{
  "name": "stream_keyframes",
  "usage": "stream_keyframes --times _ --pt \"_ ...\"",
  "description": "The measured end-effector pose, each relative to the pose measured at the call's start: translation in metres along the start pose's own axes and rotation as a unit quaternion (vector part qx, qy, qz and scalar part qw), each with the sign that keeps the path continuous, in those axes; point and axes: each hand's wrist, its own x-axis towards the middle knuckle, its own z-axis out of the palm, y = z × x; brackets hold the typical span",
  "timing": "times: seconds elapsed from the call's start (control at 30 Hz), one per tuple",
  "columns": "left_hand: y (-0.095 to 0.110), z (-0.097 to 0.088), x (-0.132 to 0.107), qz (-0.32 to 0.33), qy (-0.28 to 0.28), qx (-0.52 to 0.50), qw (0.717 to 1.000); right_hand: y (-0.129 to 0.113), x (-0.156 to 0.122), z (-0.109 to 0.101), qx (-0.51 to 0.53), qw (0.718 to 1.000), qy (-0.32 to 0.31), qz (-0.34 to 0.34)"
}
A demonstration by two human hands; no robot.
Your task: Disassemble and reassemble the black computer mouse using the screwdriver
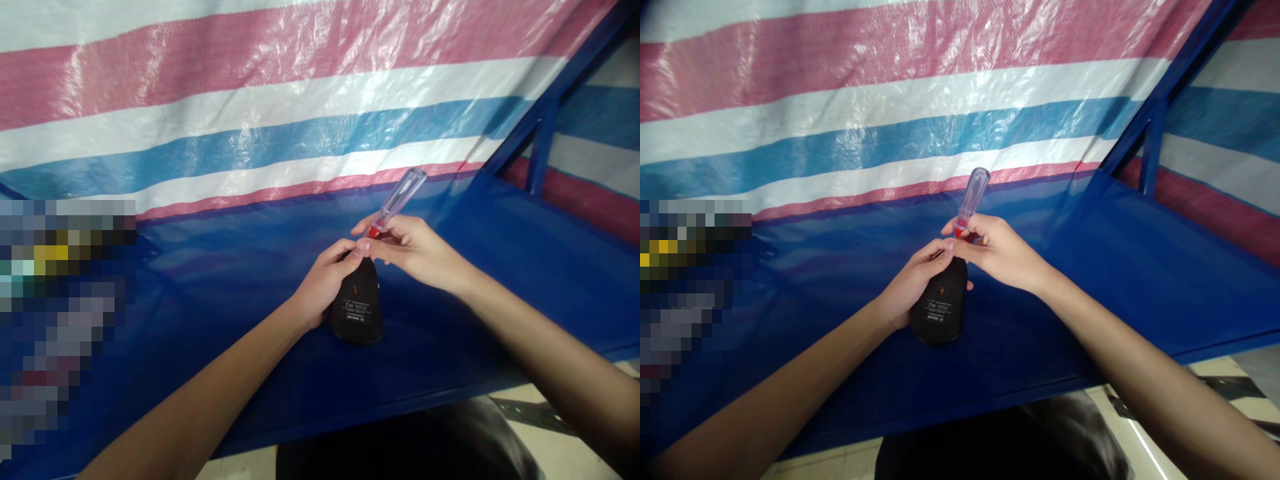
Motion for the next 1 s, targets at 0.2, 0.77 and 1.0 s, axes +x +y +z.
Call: stream_keyframes --times 0.2,0.77,1.0 --pt "0.002 0.0 0.001 -0.007 -0.007 0.002 1.0 0.001 0.0 -0.005 -0.045 0.999 -0.001 -0.019" --pt "0.002 0.002 0.0 -0.027 -0.034 -0.019 0.999 -0.002 -0.001 -0.007 0.026 0.998 -0.054 0.003" --pt "0.001 0.002 0.0 -0.006 -0.033 -0.014 0.999 -0.001 0.001 -0.006 -0.002 1.0 0.0 0.006"
